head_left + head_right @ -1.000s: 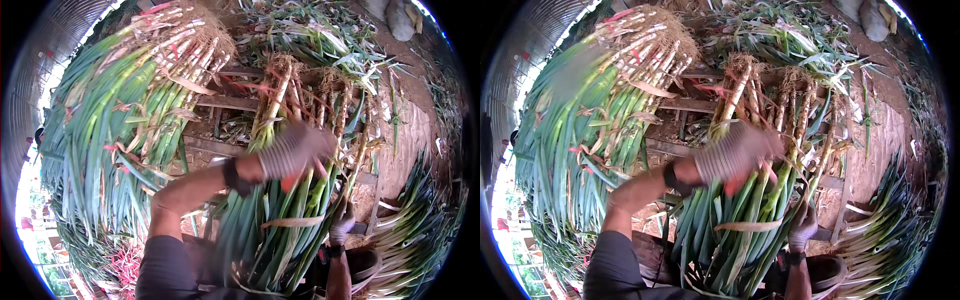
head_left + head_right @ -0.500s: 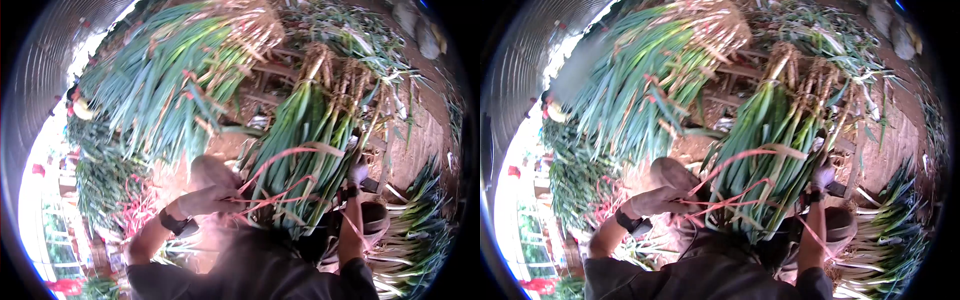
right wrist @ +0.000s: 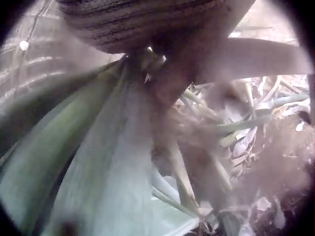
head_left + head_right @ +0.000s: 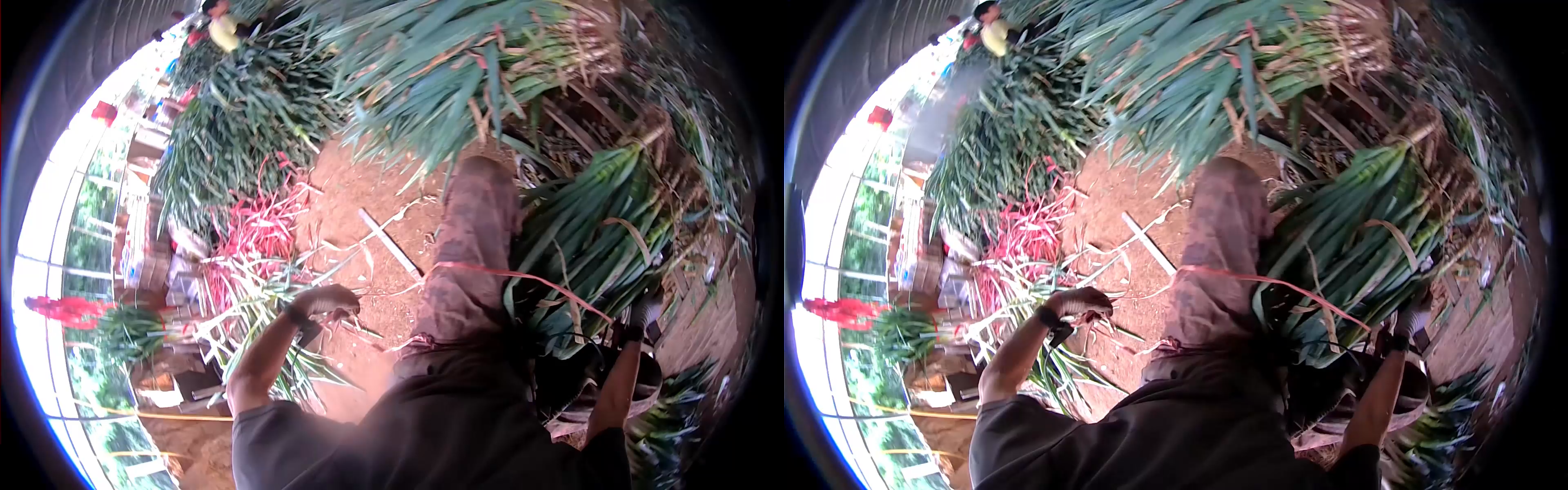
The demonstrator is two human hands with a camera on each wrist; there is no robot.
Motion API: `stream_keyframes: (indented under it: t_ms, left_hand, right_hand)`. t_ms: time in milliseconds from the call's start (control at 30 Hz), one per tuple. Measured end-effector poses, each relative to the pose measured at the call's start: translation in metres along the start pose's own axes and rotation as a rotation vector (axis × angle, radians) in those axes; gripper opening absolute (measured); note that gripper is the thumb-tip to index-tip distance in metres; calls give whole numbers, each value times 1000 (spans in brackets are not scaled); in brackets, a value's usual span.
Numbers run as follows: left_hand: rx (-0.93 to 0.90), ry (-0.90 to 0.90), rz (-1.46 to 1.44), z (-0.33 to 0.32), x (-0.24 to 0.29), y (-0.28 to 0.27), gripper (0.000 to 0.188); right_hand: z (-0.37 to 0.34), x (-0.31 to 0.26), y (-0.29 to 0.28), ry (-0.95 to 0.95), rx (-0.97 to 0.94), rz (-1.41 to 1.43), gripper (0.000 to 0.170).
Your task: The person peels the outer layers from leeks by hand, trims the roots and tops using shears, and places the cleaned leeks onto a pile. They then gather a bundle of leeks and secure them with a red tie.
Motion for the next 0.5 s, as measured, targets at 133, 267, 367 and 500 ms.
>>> stream_keyframes:
  t_ms: [133, 267, 367, 500]
  left_hand:
    - [252, 227, 514, -31, 4, -87, 29]
    - [1318, -683, -178, -266, -88, -287, 58]
    - [1006, -1480, 871, -321, 51, -323, 78]
    - [1356, -997, 766, -273, 116, -315, 70]
  right_hand:
    - [-1, -8, 2, 51, -59, 226, 46]
    - [-3, 12, 10, 255, -38, 598, 39]
    - [-8, -21, -10, 41, 52, 192, 39]
    - [20, 94, 18, 94, -100, 873, 36]
Point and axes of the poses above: each hand's wrist, its own z-axis towards the middle knuckle, its own y-axis out of the palm, x = y × z, the point moved 10 cm from there along z, towards the middle knuckle, and after that the axes turned 15 degrees about z, right-handed, at the moved point
